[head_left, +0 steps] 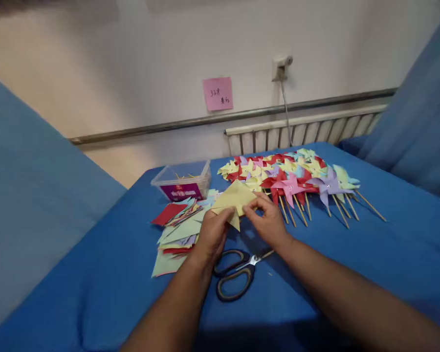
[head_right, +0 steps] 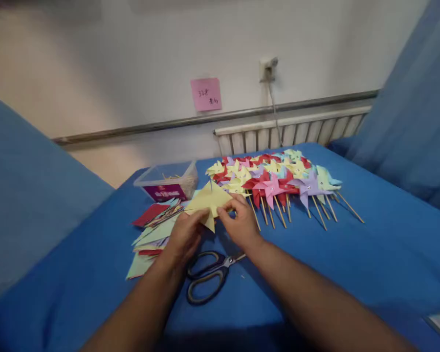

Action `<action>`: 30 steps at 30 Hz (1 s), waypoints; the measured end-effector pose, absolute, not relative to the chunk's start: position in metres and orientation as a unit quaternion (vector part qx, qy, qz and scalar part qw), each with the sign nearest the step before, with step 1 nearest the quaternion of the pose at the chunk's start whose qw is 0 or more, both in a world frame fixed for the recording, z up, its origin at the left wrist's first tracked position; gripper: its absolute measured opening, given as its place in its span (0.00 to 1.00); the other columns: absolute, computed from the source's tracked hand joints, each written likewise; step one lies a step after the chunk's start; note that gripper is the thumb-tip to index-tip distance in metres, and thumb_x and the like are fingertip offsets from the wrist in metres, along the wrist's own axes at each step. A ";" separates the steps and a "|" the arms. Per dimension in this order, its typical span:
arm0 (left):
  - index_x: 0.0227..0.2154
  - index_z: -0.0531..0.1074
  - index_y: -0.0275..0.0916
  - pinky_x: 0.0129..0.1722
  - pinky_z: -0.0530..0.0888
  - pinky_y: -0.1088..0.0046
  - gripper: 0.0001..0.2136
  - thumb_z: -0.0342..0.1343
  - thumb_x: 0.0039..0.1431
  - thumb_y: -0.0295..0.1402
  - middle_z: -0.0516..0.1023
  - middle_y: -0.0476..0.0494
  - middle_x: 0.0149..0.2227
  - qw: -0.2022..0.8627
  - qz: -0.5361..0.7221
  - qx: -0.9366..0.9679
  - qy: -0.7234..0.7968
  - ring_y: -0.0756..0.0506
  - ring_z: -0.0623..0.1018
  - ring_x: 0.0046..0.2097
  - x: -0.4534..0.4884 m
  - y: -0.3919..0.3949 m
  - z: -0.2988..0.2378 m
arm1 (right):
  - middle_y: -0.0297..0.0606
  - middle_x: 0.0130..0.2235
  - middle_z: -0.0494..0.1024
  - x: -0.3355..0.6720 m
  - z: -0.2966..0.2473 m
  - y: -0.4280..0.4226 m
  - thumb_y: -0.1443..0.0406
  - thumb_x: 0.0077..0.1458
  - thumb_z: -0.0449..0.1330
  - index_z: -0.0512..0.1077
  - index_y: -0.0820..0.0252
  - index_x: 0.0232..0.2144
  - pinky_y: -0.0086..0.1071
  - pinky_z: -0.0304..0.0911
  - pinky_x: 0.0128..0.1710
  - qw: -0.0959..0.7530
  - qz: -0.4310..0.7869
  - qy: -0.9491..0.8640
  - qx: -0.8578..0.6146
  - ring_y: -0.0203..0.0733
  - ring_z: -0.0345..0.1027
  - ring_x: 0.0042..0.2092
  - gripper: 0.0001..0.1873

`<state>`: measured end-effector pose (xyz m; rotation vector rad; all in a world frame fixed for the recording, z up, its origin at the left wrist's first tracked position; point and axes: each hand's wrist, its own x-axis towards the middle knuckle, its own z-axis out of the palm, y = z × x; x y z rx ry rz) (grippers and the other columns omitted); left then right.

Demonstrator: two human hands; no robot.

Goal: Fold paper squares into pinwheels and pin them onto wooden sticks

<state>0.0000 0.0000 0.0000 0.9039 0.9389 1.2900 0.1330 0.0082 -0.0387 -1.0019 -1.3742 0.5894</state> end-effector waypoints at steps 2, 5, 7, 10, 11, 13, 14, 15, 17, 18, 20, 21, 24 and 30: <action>0.37 0.78 0.30 0.29 0.73 0.73 0.15 0.66 0.45 0.30 0.83 0.38 0.36 0.612 0.557 0.392 0.402 0.46 0.79 0.30 -0.001 0.000 -0.001 | 0.38 0.35 0.73 0.132 -0.039 0.008 0.63 0.53 0.60 0.69 0.56 0.23 0.38 0.61 0.51 0.621 0.254 -0.598 -0.439 0.46 0.68 0.50 0.09; 0.40 0.78 0.31 0.30 0.73 0.73 0.17 0.66 0.45 0.30 0.83 0.38 0.36 0.611 0.557 0.398 0.398 0.44 0.79 0.32 -0.001 0.000 -0.001 | 0.37 0.33 0.73 0.132 -0.039 0.008 0.62 0.53 0.60 0.70 0.56 0.23 0.38 0.62 0.50 0.622 0.252 -0.596 -0.442 0.46 0.69 0.49 0.09; 0.41 0.77 0.31 0.30 0.73 0.73 0.17 0.66 0.46 0.30 0.82 0.39 0.36 0.609 0.558 0.404 0.394 0.45 0.79 0.31 -0.002 0.000 0.000 | 0.37 0.32 0.72 0.131 -0.038 0.007 0.63 0.53 0.60 0.70 0.56 0.23 0.37 0.62 0.48 0.624 0.252 -0.594 -0.442 0.45 0.69 0.46 0.09; 0.42 0.77 0.32 0.30 0.73 0.74 0.17 0.66 0.47 0.30 0.82 0.39 0.37 0.608 0.559 0.409 0.388 0.47 0.78 0.30 -0.002 0.000 0.000 | 0.36 0.32 0.71 0.130 -0.038 0.007 0.63 0.53 0.60 0.70 0.56 0.22 0.36 0.64 0.46 0.627 0.251 -0.594 -0.438 0.43 0.69 0.42 0.09; 0.42 0.77 0.32 0.30 0.73 0.74 0.18 0.66 0.47 0.31 0.82 0.39 0.37 0.607 0.559 0.410 0.388 0.48 0.77 0.30 -0.003 0.000 0.000 | 0.35 0.32 0.71 0.130 -0.038 0.006 0.63 0.53 0.60 0.70 0.56 0.22 0.36 0.64 0.45 0.628 0.249 -0.594 -0.437 0.43 0.69 0.41 0.09; 0.43 0.77 0.32 0.32 0.74 0.74 0.19 0.67 0.47 0.31 0.82 0.40 0.37 0.605 0.560 0.411 0.389 0.49 0.77 0.30 -0.003 0.000 -0.001 | 0.35 0.32 0.71 0.130 -0.038 0.006 0.64 0.53 0.60 0.70 0.56 0.22 0.35 0.64 0.44 0.629 0.248 -0.592 -0.438 0.42 0.69 0.40 0.08; 0.44 0.77 0.32 0.32 0.74 0.74 0.19 0.67 0.46 0.31 0.82 0.40 0.37 0.604 0.560 0.413 0.389 0.49 0.77 0.31 -0.004 0.000 -0.002 | 0.35 0.32 0.71 0.129 -0.038 0.006 0.64 0.53 0.60 0.70 0.57 0.22 0.35 0.64 0.44 0.629 0.249 -0.591 -0.439 0.42 0.70 0.40 0.08; 0.44 0.77 0.32 0.33 0.74 0.74 0.20 0.68 0.46 0.31 0.82 0.40 0.37 0.602 0.560 0.416 0.389 0.48 0.77 0.31 -0.004 0.001 -0.003 | 0.35 0.32 0.71 0.129 -0.038 0.006 0.64 0.53 0.60 0.70 0.57 0.22 0.35 0.64 0.43 0.629 0.252 -0.590 -0.439 0.42 0.70 0.39 0.08; 0.45 0.77 0.34 0.33 0.74 0.74 0.21 0.68 0.46 0.31 0.82 0.41 0.38 0.596 0.560 0.422 0.391 0.48 0.77 0.32 -0.005 0.002 -0.005 | 0.36 0.33 0.72 0.129 -0.038 0.006 0.64 0.53 0.60 0.70 0.57 0.23 0.35 0.64 0.41 0.627 0.257 -0.590 -0.440 0.41 0.70 0.38 0.08; 0.45 0.77 0.34 0.33 0.74 0.74 0.21 0.68 0.46 0.31 0.82 0.42 0.38 0.592 0.560 0.425 0.395 0.48 0.77 0.32 -0.006 0.002 -0.006 | 0.36 0.33 0.72 0.128 -0.038 0.006 0.64 0.53 0.60 0.70 0.57 0.23 0.35 0.64 0.41 0.627 0.257 -0.589 -0.441 0.41 0.70 0.38 0.08; 0.45 0.77 0.34 0.32 0.73 0.74 0.20 0.68 0.47 0.32 0.82 0.43 0.36 0.583 0.559 0.432 0.402 0.49 0.77 0.31 -0.006 0.003 -0.007 | 0.36 0.33 0.72 0.128 -0.037 0.006 0.64 0.52 0.60 0.70 0.57 0.22 0.34 0.64 0.41 0.629 0.256 -0.587 -0.441 0.41 0.70 0.38 0.08; 0.44 0.78 0.34 0.31 0.73 0.74 0.19 0.68 0.47 0.33 0.81 0.43 0.35 0.579 0.559 0.433 0.405 0.49 0.76 0.30 -0.006 0.003 -0.007 | 0.36 0.32 0.72 0.128 -0.037 0.006 0.64 0.52 0.60 0.70 0.57 0.22 0.34 0.64 0.41 0.630 0.255 -0.587 -0.440 0.41 0.70 0.38 0.08; 0.41 0.78 0.34 0.31 0.73 0.75 0.18 0.68 0.46 0.33 0.81 0.43 0.35 0.571 0.563 0.434 0.410 0.49 0.76 0.30 -0.006 0.003 -0.007 | 0.36 0.33 0.72 0.127 -0.037 0.005 0.64 0.52 0.60 0.69 0.57 0.22 0.34 0.64 0.40 0.631 0.253 -0.588 -0.439 0.41 0.70 0.38 0.08; 0.41 0.78 0.33 0.31 0.73 0.73 0.20 0.69 0.44 0.35 0.82 0.42 0.35 0.565 0.561 0.434 0.421 0.48 0.77 0.30 -0.006 0.004 -0.006 | 0.35 0.32 0.71 0.127 -0.038 0.006 0.64 0.52 0.60 0.69 0.57 0.22 0.34 0.64 0.40 0.630 0.251 -0.590 -0.438 0.40 0.69 0.36 0.08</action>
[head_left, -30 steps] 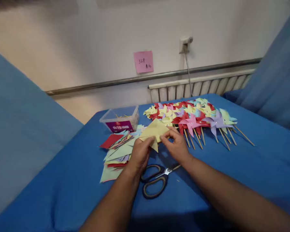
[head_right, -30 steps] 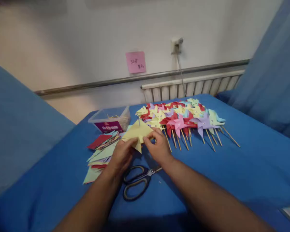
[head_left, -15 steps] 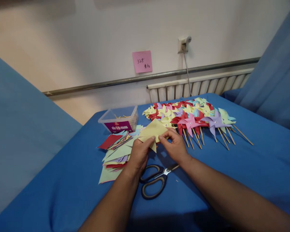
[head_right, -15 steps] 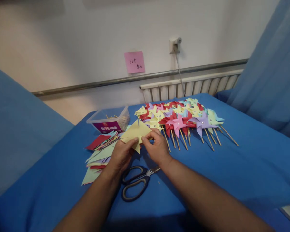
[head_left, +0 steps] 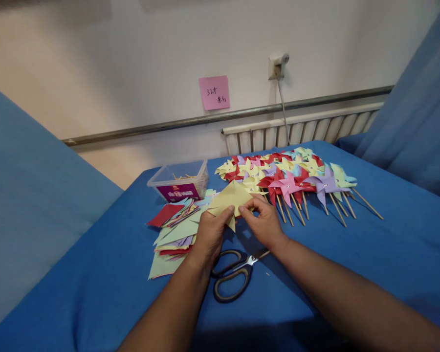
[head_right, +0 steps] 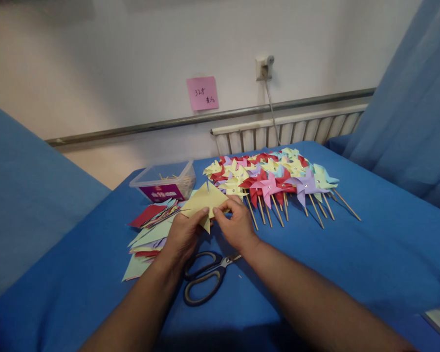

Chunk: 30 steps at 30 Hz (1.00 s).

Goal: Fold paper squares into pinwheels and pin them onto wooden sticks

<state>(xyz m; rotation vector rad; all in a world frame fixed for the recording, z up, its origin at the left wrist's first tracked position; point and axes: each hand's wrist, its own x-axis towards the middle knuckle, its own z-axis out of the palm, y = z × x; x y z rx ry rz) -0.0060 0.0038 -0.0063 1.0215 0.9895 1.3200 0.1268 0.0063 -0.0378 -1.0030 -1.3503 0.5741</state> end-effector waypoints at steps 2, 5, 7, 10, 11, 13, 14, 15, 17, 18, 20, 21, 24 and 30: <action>0.40 0.78 0.33 0.32 0.74 0.73 0.19 0.69 0.43 0.35 0.82 0.42 0.35 0.562 0.564 0.435 0.422 0.48 0.77 0.30 -0.006 0.004 -0.006 | 0.35 0.32 0.71 0.127 -0.038 0.006 0.64 0.52 0.60 0.69 0.57 0.22 0.34 0.65 0.39 0.629 0.250 -0.592 -0.437 0.40 0.69 0.36 0.08; 0.41 0.78 0.33 0.35 0.74 0.72 0.20 0.69 0.43 0.34 0.82 0.41 0.38 0.555 0.570 0.436 0.421 0.47 0.78 0.33 -0.005 0.005 -0.006 | 0.35 0.32 0.72 0.126 -0.038 0.006 0.64 0.53 0.60 0.70 0.57 0.23 0.34 0.65 0.39 0.625 0.250 -0.596 -0.438 0.40 0.69 0.36 0.08; 0.42 0.78 0.33 0.34 0.74 0.72 0.20 0.69 0.43 0.35 0.82 0.41 0.37 0.548 0.571 0.438 0.425 0.47 0.78 0.32 -0.005 0.004 -0.006 | 0.35 0.32 0.72 0.126 -0.038 0.005 0.64 0.53 0.60 0.70 0.57 0.23 0.35 0.65 0.39 0.623 0.251 -0.596 -0.440 0.40 0.70 0.36 0.08; 0.42 0.78 0.33 0.34 0.74 0.72 0.20 0.68 0.44 0.35 0.82 0.41 0.36 0.546 0.569 0.442 0.427 0.47 0.78 0.32 -0.004 0.003 -0.005 | 0.35 0.32 0.72 0.125 -0.037 0.005 0.64 0.53 0.60 0.70 0.56 0.23 0.35 0.65 0.40 0.622 0.255 -0.595 -0.441 0.40 0.70 0.36 0.08; 0.43 0.78 0.33 0.34 0.74 0.72 0.20 0.68 0.45 0.35 0.82 0.41 0.36 0.547 0.569 0.443 0.426 0.47 0.78 0.32 -0.004 0.003 -0.005 | 0.35 0.32 0.72 0.125 -0.037 0.004 0.64 0.53 0.60 0.70 0.56 0.23 0.35 0.65 0.40 0.623 0.255 -0.594 -0.441 0.40 0.70 0.36 0.08; 0.44 0.78 0.33 0.34 0.74 0.73 0.21 0.68 0.45 0.35 0.82 0.41 0.37 0.548 0.569 0.444 0.422 0.47 0.78 0.32 -0.004 0.003 -0.004 | 0.35 0.32 0.72 0.125 -0.037 0.004 0.64 0.53 0.60 0.70 0.57 0.23 0.34 0.65 0.40 0.624 0.257 -0.592 -0.441 0.40 0.70 0.36 0.08; 0.44 0.78 0.33 0.34 0.73 0.73 0.21 0.68 0.45 0.35 0.83 0.41 0.37 0.548 0.570 0.444 0.422 0.47 0.78 0.32 -0.004 0.003 -0.004 | 0.35 0.32 0.72 0.125 -0.037 0.004 0.64 0.53 0.60 0.70 0.57 0.23 0.34 0.65 0.40 0.623 0.258 -0.592 -0.442 0.40 0.70 0.36 0.08; 0.44 0.78 0.34 0.34 0.73 0.73 0.21 0.68 0.45 0.35 0.83 0.41 0.37 0.549 0.570 0.443 0.422 0.47 0.78 0.32 -0.004 0.003 -0.004 | 0.35 0.32 0.72 0.125 -0.037 0.004 0.64 0.53 0.60 0.70 0.57 0.23 0.34 0.65 0.40 0.622 0.259 -0.592 -0.442 0.40 0.70 0.36 0.08; 0.45 0.78 0.34 0.34 0.73 0.73 0.22 0.68 0.45 0.35 0.83 0.42 0.38 0.550 0.568 0.443 0.424 0.47 0.78 0.32 -0.004 0.003 -0.004 | 0.35 0.32 0.72 0.125 -0.037 0.004 0.64 0.53 0.60 0.70 0.57 0.23 0.34 0.65 0.40 0.620 0.259 -0.594 -0.442 0.40 0.69 0.36 0.08; 0.45 0.78 0.35 0.34 0.73 0.73 0.22 0.68 0.45 0.35 0.83 0.42 0.38 0.550 0.566 0.444 0.425 0.47 0.78 0.33 -0.004 0.003 -0.004 | 0.35 0.32 0.72 0.126 -0.037 0.004 0.64 0.53 0.60 0.70 0.57 0.23 0.34 0.64 0.40 0.620 0.259 -0.595 -0.441 0.40 0.69 0.36 0.08; 0.45 0.78 0.35 0.35 0.73 0.73 0.22 0.69 0.45 0.35 0.83 0.42 0.38 0.551 0.565 0.447 0.422 0.46 0.79 0.33 -0.004 0.003 -0.003 | 0.35 0.32 0.71 0.126 -0.037 0.004 0.64 0.53 0.60 0.70 0.57 0.23 0.34 0.64 0.39 0.620 0.259 -0.595 -0.442 0.40 0.69 0.35 0.08; 0.45 0.78 0.35 0.36 0.73 0.72 0.22 0.69 0.44 0.35 0.83 0.41 0.39 0.551 0.565 0.448 0.420 0.46 0.79 0.34 -0.004 0.003 -0.003 | 0.35 0.31 0.71 0.126 -0.037 0.004 0.64 0.53 0.60 0.70 0.57 0.23 0.34 0.64 0.39 0.619 0.259 -0.595 -0.443 0.40 0.69 0.35 0.08; 0.44 0.78 0.35 0.37 0.73 0.72 0.22 0.69 0.43 0.35 0.83 0.41 0.39 0.552 0.563 0.450 0.419 0.46 0.79 0.34 -0.004 0.002 -0.003 | 0.35 0.32 0.72 0.126 -0.037 0.004 0.64 0.53 0.60 0.70 0.56 0.23 0.34 0.64 0.38 0.617 0.258 -0.594 -0.446 0.39 0.69 0.35 0.08; 0.42 0.79 0.34 0.35 0.72 0.72 0.21 0.69 0.43 0.35 0.83 0.42 0.36 0.536 0.556 0.460 0.437 0.46 0.78 0.33 -0.005 0.004 -0.004 | 0.36 0.32 0.72 0.126 -0.036 0.004 0.64 0.53 0.60 0.70 0.57 0.23 0.34 0.64 0.38 0.621 0.262 -0.592 -0.441 0.40 0.69 0.35 0.08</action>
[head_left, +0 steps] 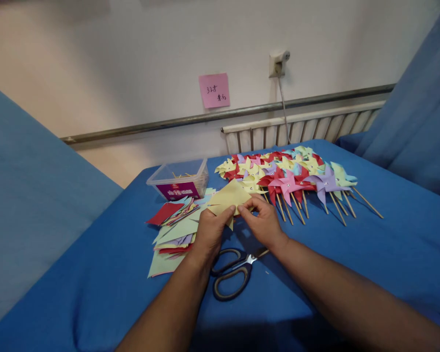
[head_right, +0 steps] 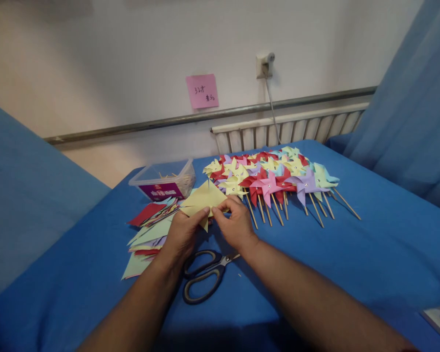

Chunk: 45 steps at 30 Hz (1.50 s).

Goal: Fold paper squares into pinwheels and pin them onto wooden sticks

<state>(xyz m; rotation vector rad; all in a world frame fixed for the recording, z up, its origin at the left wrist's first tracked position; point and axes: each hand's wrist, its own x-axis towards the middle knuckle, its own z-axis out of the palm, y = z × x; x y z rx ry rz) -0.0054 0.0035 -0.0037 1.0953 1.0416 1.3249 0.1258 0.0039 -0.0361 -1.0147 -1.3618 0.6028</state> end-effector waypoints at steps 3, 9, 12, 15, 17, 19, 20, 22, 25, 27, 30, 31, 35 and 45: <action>0.39 0.79 0.34 0.35 0.72 0.73 0.19 0.70 0.42 0.35 0.82 0.42 0.36 0.533 0.556 0.461 0.441 0.47 0.78 0.33 -0.006 0.004 -0.003 | 0.35 0.31 0.72 0.126 -0.036 0.004 0.64 0.53 0.60 0.70 0.57 0.23 0.34 0.64 0.37 0.621 0.264 -0.591 -0.441 0.40 0.69 0.34 0.08; 0.33 0.79 0.33 0.33 0.72 0.73 0.15 0.69 0.41 0.34 0.82 0.43 0.34 0.530 0.556 0.454 0.452 0.47 0.77 0.31 -0.005 0.003 -0.002 | 0.35 0.31 0.72 0.125 -0.037 0.003 0.63 0.53 0.60 0.69 0.57 0.22 0.34 0.64 0.37 0.611 0.272 -0.593 -0.449 0.40 0.69 0.34 0.09; 0.34 0.79 0.34 0.33 0.73 0.72 0.16 0.69 0.39 0.34 0.82 0.43 0.33 0.526 0.554 0.449 0.463 0.46 0.77 0.31 -0.007 0.005 -0.003 | 0.37 0.37 0.76 0.127 -0.036 0.005 0.61 0.51 0.63 0.71 0.57 0.32 0.36 0.66 0.42 0.630 0.308 -0.554 -0.448 0.42 0.71 0.39 0.07; 0.36 0.79 0.34 0.30 0.72 0.72 0.18 0.68 0.39 0.33 0.82 0.43 0.32 0.528 0.532 0.450 0.485 0.45 0.77 0.31 -0.012 0.008 -0.002 | 0.43 0.47 0.76 0.135 -0.031 0.011 0.60 0.46 0.67 0.67 0.56 0.44 0.40 0.66 0.47 0.659 0.357 -0.500 -0.434 0.45 0.72 0.46 0.23; 0.36 0.79 0.34 0.28 0.71 0.72 0.18 0.67 0.37 0.30 0.81 0.43 0.31 0.519 0.508 0.461 0.510 0.45 0.77 0.29 -0.015 0.009 0.001 | 0.45 0.48 0.76 0.141 -0.028 0.015 0.59 0.44 0.68 0.67 0.56 0.46 0.43 0.65 0.48 0.658 0.380 -0.495 -0.421 0.46 0.71 0.48 0.26; 0.32 0.79 0.33 0.26 0.70 0.73 0.14 0.65 0.37 0.29 0.81 0.44 0.28 0.508 0.477 0.485 0.528 0.46 0.76 0.26 -0.017 0.008 0.005 | 0.43 0.44 0.78 0.147 -0.024 0.019 0.59 0.43 0.69 0.68 0.56 0.45 0.43 0.66 0.48 0.642 0.417 -0.509 -0.394 0.45 0.72 0.46 0.26; 0.30 0.79 0.33 0.26 0.70 0.73 0.12 0.65 0.37 0.29 0.80 0.44 0.26 0.504 0.458 0.502 0.533 0.46 0.75 0.25 -0.018 0.007 0.008 | 0.41 0.42 0.79 0.150 -0.022 0.019 0.59 0.42 0.70 0.69 0.56 0.44 0.42 0.67 0.47 0.630 0.434 -0.519 -0.381 0.45 0.73 0.44 0.26; 0.28 0.79 0.34 0.25 0.69 0.73 0.09 0.64 0.38 0.29 0.79 0.45 0.25 0.502 0.420 0.536 0.534 0.47 0.74 0.24 -0.018 0.004 0.012 | 0.38 0.38 0.79 0.153 -0.019 0.018 0.60 0.40 0.70 0.70 0.56 0.43 0.41 0.68 0.45 0.606 0.457 -0.538 -0.366 0.43 0.74 0.42 0.26; 0.28 0.80 0.36 0.25 0.70 0.74 0.09 0.64 0.39 0.29 0.79 0.46 0.25 0.505 0.375 0.584 0.514 0.46 0.74 0.25 -0.019 0.000 0.014 | 0.35 0.36 0.79 0.155 -0.014 0.013 0.63 0.39 0.71 0.71 0.56 0.43 0.38 0.69 0.42 0.562 0.473 -0.573 -0.363 0.42 0.74 0.40 0.26; 0.27 0.80 0.37 0.24 0.69 0.75 0.08 0.63 0.39 0.28 0.78 0.47 0.24 0.504 0.353 0.612 0.497 0.47 0.73 0.26 -0.020 0.000 0.012 | 0.33 0.34 0.79 0.155 -0.013 0.010 0.65 0.40 0.70 0.72 0.57 0.44 0.36 0.69 0.39 0.523 0.478 -0.602 -0.368 0.41 0.74 0.38 0.25; 0.25 0.79 0.38 0.23 0.66 0.77 0.06 0.62 0.39 0.27 0.76 0.49 0.23 0.507 0.338 0.627 0.486 0.48 0.71 0.25 -0.021 0.001 0.007 | 0.32 0.32 0.79 0.154 -0.016 0.008 0.67 0.41 0.69 0.73 0.57 0.43 0.34 0.68 0.35 0.476 0.472 -0.634 -0.385 0.39 0.73 0.34 0.23; 0.25 0.79 0.38 0.23 0.66 0.78 0.06 0.62 0.39 0.27 0.76 0.49 0.23 0.508 0.338 0.626 0.486 0.49 0.70 0.25 -0.022 0.001 0.006 | 0.32 0.32 0.79 0.153 -0.018 0.008 0.67 0.41 0.68 0.74 0.57 0.41 0.33 0.68 0.34 0.470 0.471 -0.638 -0.388 0.39 0.73 0.33 0.21; 0.25 0.80 0.36 0.22 0.64 0.77 0.06 0.64 0.39 0.29 0.76 0.49 0.23 0.475 0.340 0.634 0.507 0.49 0.70 0.24 -0.024 0.004 0.004 | 0.31 0.31 0.79 0.148 -0.026 0.012 0.66 0.42 0.66 0.75 0.57 0.34 0.31 0.67 0.31 0.489 0.460 -0.624 -0.400 0.39 0.72 0.32 0.13; 0.36 0.78 0.33 0.32 0.72 0.70 0.18 0.69 0.39 0.35 0.81 0.41 0.30 0.606 0.469 0.437 0.472 0.45 0.77 0.29 -0.013 0.007 -0.002 | 0.37 0.35 0.80 0.125 -0.045 0.015 0.60 0.41 0.68 0.72 0.60 0.37 0.34 0.69 0.34 0.632 0.519 -0.396 -0.417 0.42 0.74 0.34 0.19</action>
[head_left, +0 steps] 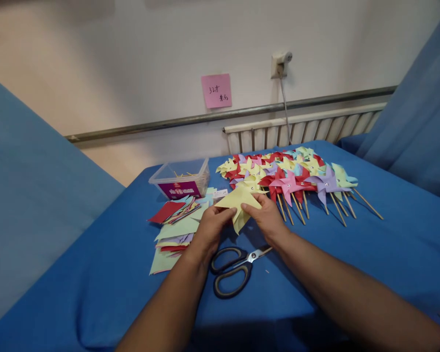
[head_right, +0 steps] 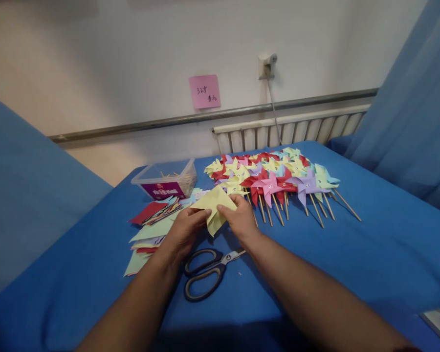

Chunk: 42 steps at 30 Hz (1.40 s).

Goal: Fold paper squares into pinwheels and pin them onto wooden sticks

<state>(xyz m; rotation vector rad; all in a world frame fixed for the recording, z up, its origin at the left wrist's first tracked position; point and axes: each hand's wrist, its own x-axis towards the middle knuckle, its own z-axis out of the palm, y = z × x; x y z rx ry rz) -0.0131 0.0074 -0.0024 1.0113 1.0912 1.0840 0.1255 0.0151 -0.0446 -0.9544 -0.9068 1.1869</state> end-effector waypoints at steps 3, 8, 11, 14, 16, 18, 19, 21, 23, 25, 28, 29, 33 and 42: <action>0.31 0.76 0.32 0.30 0.72 0.70 0.15 0.70 0.39 0.34 0.79 0.42 0.26 0.643 0.470 0.390 0.462 0.47 0.76 0.26 -0.011 0.007 -0.007 | 0.36 0.34 0.80 0.123 -0.044 0.013 0.60 0.40 0.68 0.72 0.60 0.37 0.35 0.69 0.36 0.649 0.510 -0.375 -0.423 0.42 0.74 0.34 0.20; 0.27 0.75 0.32 0.27 0.71 0.73 0.13 0.70 0.38 0.32 0.78 0.44 0.23 0.653 0.474 0.367 0.463 0.48 0.75 0.23 -0.011 0.008 -0.012 | 0.36 0.34 0.80 0.121 -0.039 0.011 0.60 0.39 0.69 0.71 0.60 0.36 0.35 0.69 0.36 0.652 0.513 -0.371 -0.418 0.42 0.74 0.34 0.20; 0.26 0.76 0.31 0.26 0.71 0.73 0.12 0.69 0.39 0.32 0.78 0.42 0.23 0.657 0.466 0.368 0.464 0.49 0.75 0.22 -0.010 0.008 -0.011 | 0.37 0.33 0.80 0.119 -0.038 0.011 0.59 0.38 0.69 0.71 0.60 0.35 0.36 0.69 0.36 0.642 0.529 -0.363 -0.420 0.43 0.74 0.34 0.21; 0.28 0.77 0.29 0.26 0.72 0.72 0.11 0.67 0.40 0.30 0.79 0.40 0.23 0.651 0.461 0.373 0.474 0.47 0.76 0.22 -0.010 0.007 -0.010 | 0.37 0.33 0.80 0.118 -0.039 0.011 0.58 0.38 0.69 0.71 0.60 0.35 0.37 0.69 0.36 0.638 0.521 -0.376 -0.425 0.44 0.74 0.35 0.21; 0.28 0.77 0.28 0.27 0.73 0.72 0.10 0.66 0.41 0.28 0.80 0.39 0.24 0.652 0.467 0.370 0.470 0.47 0.77 0.23 -0.010 0.006 -0.008 | 0.38 0.36 0.80 0.119 -0.039 0.010 0.59 0.41 0.68 0.70 0.59 0.37 0.39 0.70 0.40 0.643 0.502 -0.401 -0.418 0.46 0.75 0.38 0.20; 0.29 0.77 0.28 0.30 0.75 0.72 0.09 0.66 0.41 0.27 0.81 0.38 0.26 0.663 0.479 0.357 0.450 0.46 0.78 0.25 -0.011 0.006 -0.005 | 0.41 0.43 0.79 0.121 -0.038 0.007 0.61 0.45 0.65 0.69 0.58 0.43 0.41 0.70 0.45 0.656 0.462 -0.446 -0.397 0.47 0.74 0.45 0.21; 0.29 0.77 0.28 0.31 0.75 0.72 0.09 0.66 0.42 0.26 0.81 0.38 0.27 0.671 0.487 0.349 0.436 0.46 0.79 0.27 -0.012 0.006 -0.004 | 0.42 0.47 0.77 0.122 -0.037 0.005 0.64 0.47 0.63 0.67 0.57 0.47 0.42 0.69 0.48 0.663 0.429 -0.477 -0.387 0.48 0.72 0.49 0.23; 0.30 0.78 0.29 0.34 0.76 0.71 0.09 0.65 0.42 0.24 0.82 0.37 0.30 0.683 0.504 0.332 0.411 0.44 0.80 0.30 -0.014 0.007 0.000 | 0.43 0.56 0.70 0.127 -0.034 0.000 0.70 0.48 0.59 0.64 0.52 0.54 0.45 0.64 0.55 0.662 0.337 -0.557 -0.372 0.48 0.66 0.57 0.29; 0.33 0.78 0.29 0.36 0.77 0.70 0.11 0.64 0.43 0.23 0.83 0.38 0.33 0.692 0.514 0.311 0.399 0.44 0.80 0.31 -0.016 0.008 0.003 | 0.40 0.62 0.61 0.131 -0.031 -0.005 0.76 0.46 0.56 0.66 0.48 0.54 0.48 0.58 0.61 0.633 0.242 -0.637 -0.367 0.49 0.58 0.63 0.33; 0.35 0.78 0.29 0.36 0.77 0.71 0.12 0.63 0.44 0.21 0.83 0.39 0.34 0.698 0.519 0.290 0.399 0.45 0.80 0.32 -0.017 0.009 0.006 | 0.35 0.66 0.54 0.134 -0.029 -0.008 0.78 0.44 0.55 0.70 0.46 0.50 0.50 0.54 0.63 0.597 0.178 -0.695 -0.358 0.50 0.52 0.66 0.33; 0.37 0.77 0.30 0.34 0.77 0.72 0.13 0.61 0.44 0.21 0.83 0.41 0.34 0.705 0.524 0.268 0.395 0.46 0.80 0.31 -0.018 0.011 0.006 | 0.33 0.66 0.52 0.136 -0.028 -0.008 0.77 0.45 0.58 0.73 0.45 0.45 0.53 0.51 0.63 0.553 0.129 -0.743 -0.354 0.52 0.49 0.67 0.28; 0.37 0.77 0.30 0.33 0.77 0.73 0.14 0.61 0.44 0.21 0.83 0.40 0.35 0.708 0.526 0.266 0.390 0.46 0.80 0.31 -0.018 0.011 0.006 | 0.34 0.66 0.53 0.136 -0.027 -0.008 0.76 0.45 0.60 0.73 0.46 0.44 0.54 0.51 0.63 0.544 0.119 -0.750 -0.357 0.53 0.49 0.66 0.25; 0.38 0.78 0.29 0.30 0.75 0.74 0.15 0.63 0.43 0.21 0.83 0.40 0.36 0.709 0.524 0.284 0.377 0.47 0.79 0.30 -0.018 0.010 0.003 | 0.38 0.61 0.61 0.136 -0.027 -0.007 0.68 0.49 0.65 0.76 0.51 0.35 0.53 0.54 0.61 0.545 0.105 -0.746 -0.367 0.54 0.55 0.63 0.09; 0.30 0.79 0.28 0.31 0.74 0.74 0.11 0.68 0.40 0.26 0.82 0.39 0.29 0.668 0.522 0.341 0.407 0.47 0.79 0.28 -0.012 0.005 0.001 | 0.43 0.51 0.70 0.135 -0.032 -0.002 0.64 0.54 0.62 0.72 0.56 0.25 0.46 0.59 0.57 0.597 0.211 -0.661 -0.403 0.49 0.65 0.56 0.06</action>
